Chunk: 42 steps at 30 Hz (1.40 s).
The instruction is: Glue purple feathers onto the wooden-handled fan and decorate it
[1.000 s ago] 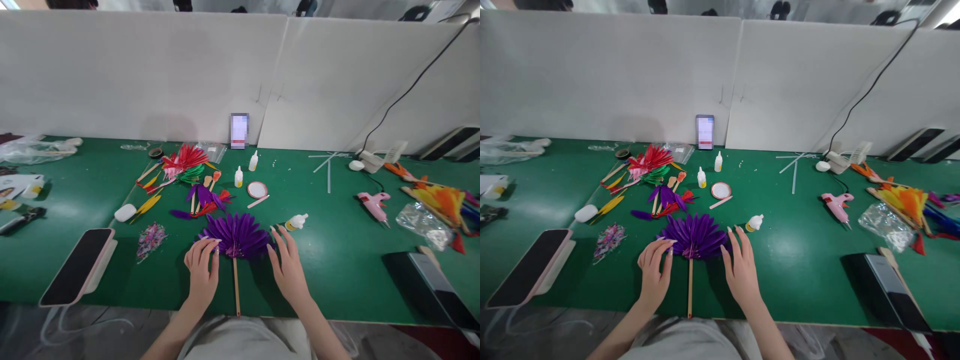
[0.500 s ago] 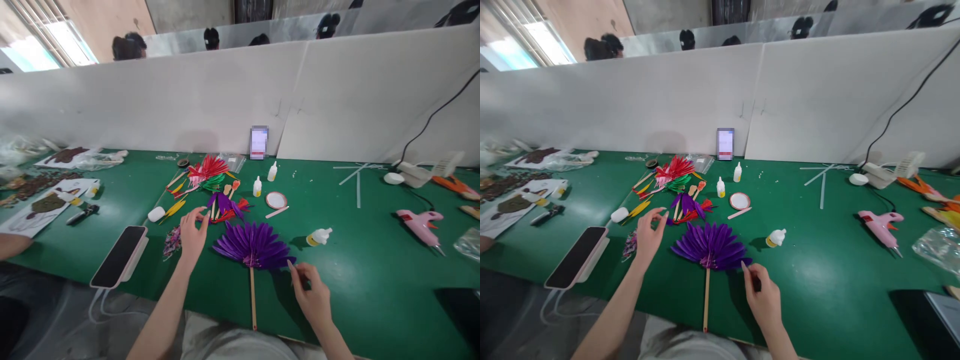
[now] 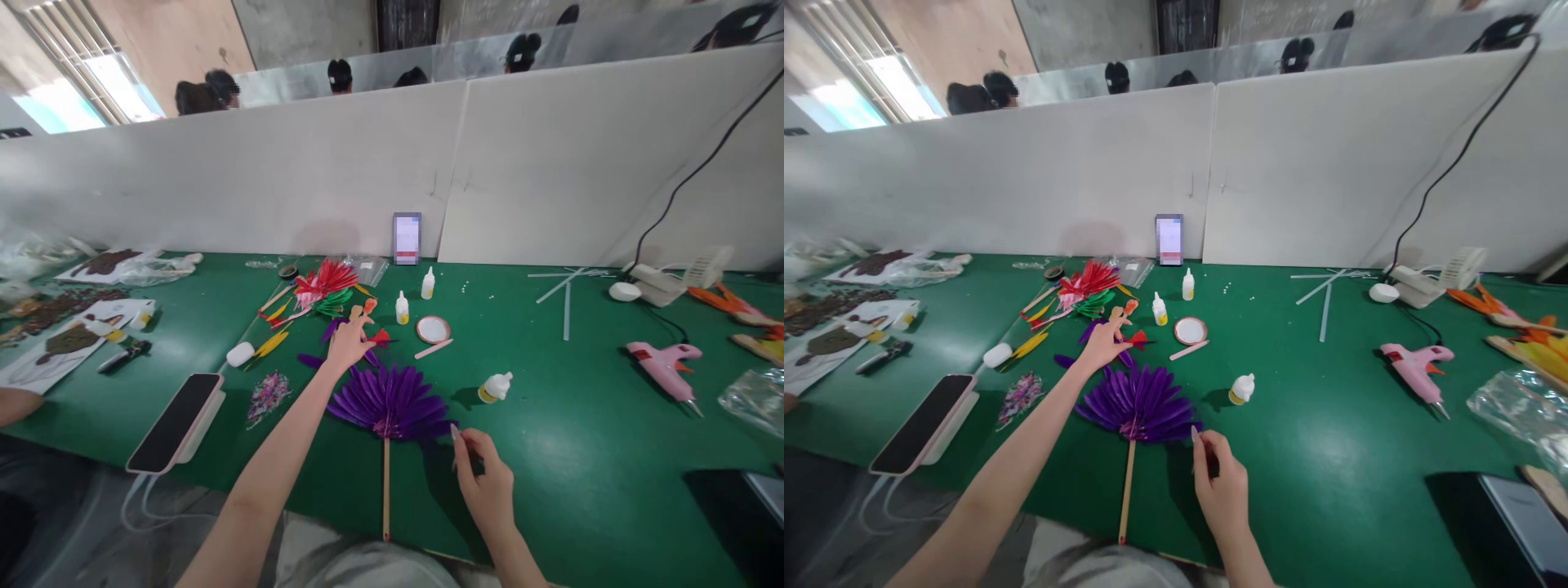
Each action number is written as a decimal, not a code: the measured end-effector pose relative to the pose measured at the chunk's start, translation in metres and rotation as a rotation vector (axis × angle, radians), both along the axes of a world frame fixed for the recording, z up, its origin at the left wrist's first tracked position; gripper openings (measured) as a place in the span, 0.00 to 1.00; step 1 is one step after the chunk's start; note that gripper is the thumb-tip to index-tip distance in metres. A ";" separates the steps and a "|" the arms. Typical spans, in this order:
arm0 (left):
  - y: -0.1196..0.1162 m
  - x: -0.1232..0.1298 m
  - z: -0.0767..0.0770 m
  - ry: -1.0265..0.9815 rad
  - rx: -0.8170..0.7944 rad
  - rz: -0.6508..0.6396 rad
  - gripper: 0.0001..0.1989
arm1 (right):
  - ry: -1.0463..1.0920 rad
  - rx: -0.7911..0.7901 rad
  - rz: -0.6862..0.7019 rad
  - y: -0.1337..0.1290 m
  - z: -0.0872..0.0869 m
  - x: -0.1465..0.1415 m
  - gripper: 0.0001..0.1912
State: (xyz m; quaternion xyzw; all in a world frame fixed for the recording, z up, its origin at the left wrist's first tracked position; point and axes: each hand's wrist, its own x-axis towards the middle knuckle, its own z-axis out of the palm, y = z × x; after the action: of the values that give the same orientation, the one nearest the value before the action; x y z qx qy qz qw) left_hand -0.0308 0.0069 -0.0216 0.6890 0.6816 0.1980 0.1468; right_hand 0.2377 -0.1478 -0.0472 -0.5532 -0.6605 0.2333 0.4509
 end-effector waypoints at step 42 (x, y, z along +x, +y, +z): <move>-0.036 -0.037 -0.033 0.185 0.460 0.017 0.15 | -0.204 0.101 0.017 -0.001 -0.011 -0.004 0.07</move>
State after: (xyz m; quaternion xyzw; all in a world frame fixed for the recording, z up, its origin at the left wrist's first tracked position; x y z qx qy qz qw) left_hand -0.0674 -0.0292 -0.0544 0.7137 0.6350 0.2852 -0.0785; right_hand 0.2337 -0.1492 -0.0579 -0.5450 -0.7185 0.1460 0.4068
